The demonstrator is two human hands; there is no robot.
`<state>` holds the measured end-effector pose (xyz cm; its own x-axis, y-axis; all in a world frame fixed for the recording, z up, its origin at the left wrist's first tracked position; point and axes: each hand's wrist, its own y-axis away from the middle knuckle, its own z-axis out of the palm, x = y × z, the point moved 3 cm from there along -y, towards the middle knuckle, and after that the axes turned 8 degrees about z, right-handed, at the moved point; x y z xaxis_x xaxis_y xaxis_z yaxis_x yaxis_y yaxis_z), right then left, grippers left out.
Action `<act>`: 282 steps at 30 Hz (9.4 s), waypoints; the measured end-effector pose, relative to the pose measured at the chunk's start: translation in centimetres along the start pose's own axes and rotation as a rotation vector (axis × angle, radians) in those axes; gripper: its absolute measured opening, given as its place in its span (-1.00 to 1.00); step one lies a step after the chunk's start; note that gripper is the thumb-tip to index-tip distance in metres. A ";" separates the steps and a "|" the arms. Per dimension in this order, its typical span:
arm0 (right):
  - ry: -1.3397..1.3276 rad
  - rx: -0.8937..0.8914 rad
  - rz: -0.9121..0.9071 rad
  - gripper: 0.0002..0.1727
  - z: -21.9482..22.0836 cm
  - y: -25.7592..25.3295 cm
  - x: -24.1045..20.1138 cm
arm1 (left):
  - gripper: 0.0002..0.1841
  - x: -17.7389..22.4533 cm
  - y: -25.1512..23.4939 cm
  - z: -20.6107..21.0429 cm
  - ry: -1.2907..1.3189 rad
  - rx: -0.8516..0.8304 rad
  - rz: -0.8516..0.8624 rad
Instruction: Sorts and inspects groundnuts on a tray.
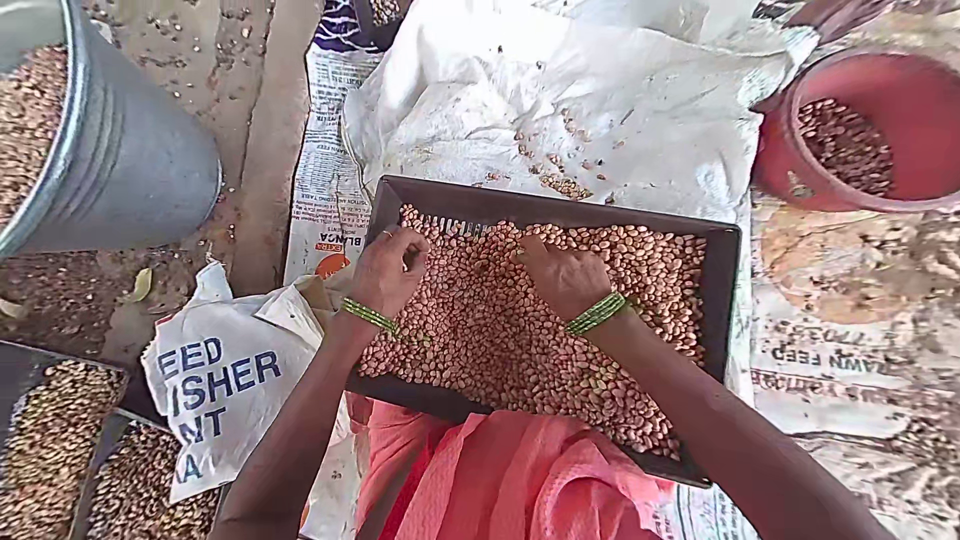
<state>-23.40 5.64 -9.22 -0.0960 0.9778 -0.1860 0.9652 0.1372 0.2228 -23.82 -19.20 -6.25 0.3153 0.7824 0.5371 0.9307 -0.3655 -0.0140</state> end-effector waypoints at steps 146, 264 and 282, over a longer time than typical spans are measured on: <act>-2.183 0.039 0.161 -0.35 -3.3 3.0 3.8 | -0.70 8.6 -5.8 9.8 -0.174 -0.171 0.241; -2.044 -0.513 0.409 -0.42 1.7 4.0 -3.7 | -0.73 -0.5 -0.3 -1.9 -0.452 -0.760 0.102; -1.898 -0.563 0.450 -0.45 2.3 4.4 -4.4 | -0.65 -0.8 1.8 -0.1 -0.582 -0.637 0.182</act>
<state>-18.15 1.57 -9.64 0.7671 -0.3650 -0.5275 0.6395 0.3701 0.6739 -22.37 -20.50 -6.63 0.6546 0.7540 0.0549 0.6312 -0.5851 0.5091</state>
